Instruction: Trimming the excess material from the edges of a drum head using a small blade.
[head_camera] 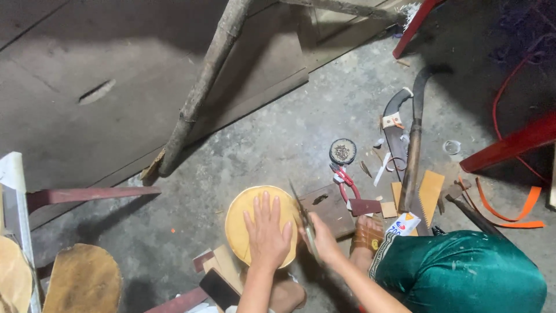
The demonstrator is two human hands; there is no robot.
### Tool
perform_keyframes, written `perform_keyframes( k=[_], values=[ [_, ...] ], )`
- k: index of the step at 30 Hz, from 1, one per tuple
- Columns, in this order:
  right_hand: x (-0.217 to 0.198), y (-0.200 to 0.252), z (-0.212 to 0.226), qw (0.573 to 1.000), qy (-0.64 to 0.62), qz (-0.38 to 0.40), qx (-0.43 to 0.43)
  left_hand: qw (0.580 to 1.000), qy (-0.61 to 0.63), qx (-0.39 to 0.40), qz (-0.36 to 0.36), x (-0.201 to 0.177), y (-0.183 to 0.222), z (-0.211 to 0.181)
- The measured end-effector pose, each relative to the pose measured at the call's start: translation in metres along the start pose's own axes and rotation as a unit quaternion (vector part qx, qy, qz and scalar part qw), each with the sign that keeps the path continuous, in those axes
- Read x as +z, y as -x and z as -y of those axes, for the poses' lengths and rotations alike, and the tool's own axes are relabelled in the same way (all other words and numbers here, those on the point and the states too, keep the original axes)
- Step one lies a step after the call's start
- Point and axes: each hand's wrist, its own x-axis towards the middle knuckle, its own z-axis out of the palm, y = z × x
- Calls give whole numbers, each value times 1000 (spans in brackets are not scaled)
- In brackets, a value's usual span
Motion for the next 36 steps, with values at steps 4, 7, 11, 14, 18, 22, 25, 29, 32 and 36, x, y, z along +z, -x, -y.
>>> perform_keyframes(
  k=[4, 7, 11, 14, 18, 22, 25, 29, 32, 36],
  values=[
    [-7, -26, 8, 999, 19, -29, -34, 999, -20, 9, -27, 7, 3, 2],
    [-12, -53, -4, 998, 51, -26, -7, 1000, -8, 7, -26, 6, 3, 3],
    [-25, -54, -11, 999, 43, 7, -29, 1000, 0, -1, -4, 7, 0, 4],
    [-25, -34, -27, 999, 49, 20, 4, 1000, -1, -4, 4, 8, -1, 3],
    [-18, 18, -48, 882, -424, 34, 202, 1000, -10, -7, 0, 9, 0, 3],
    [-23, 60, -65, 878, -378, 77, 283, 1000, 2, -12, 6, 7, -2, 2],
    [-32, 85, -27, 940, -183, 158, 239, 1000, -12, -10, -13, 9, -1, 2],
    [-26, 81, -24, 966, 26, 160, 202, 1000, -16, -6, -16, 9, -2, 3],
    [-16, 83, -38, 960, -66, 156, 221, 1000, -13, -4, -17, 9, -1, 2],
    [-7, 93, -67, 939, -204, 125, 249, 1000, -2, -6, -14, 8, -3, 1]
  ],
)
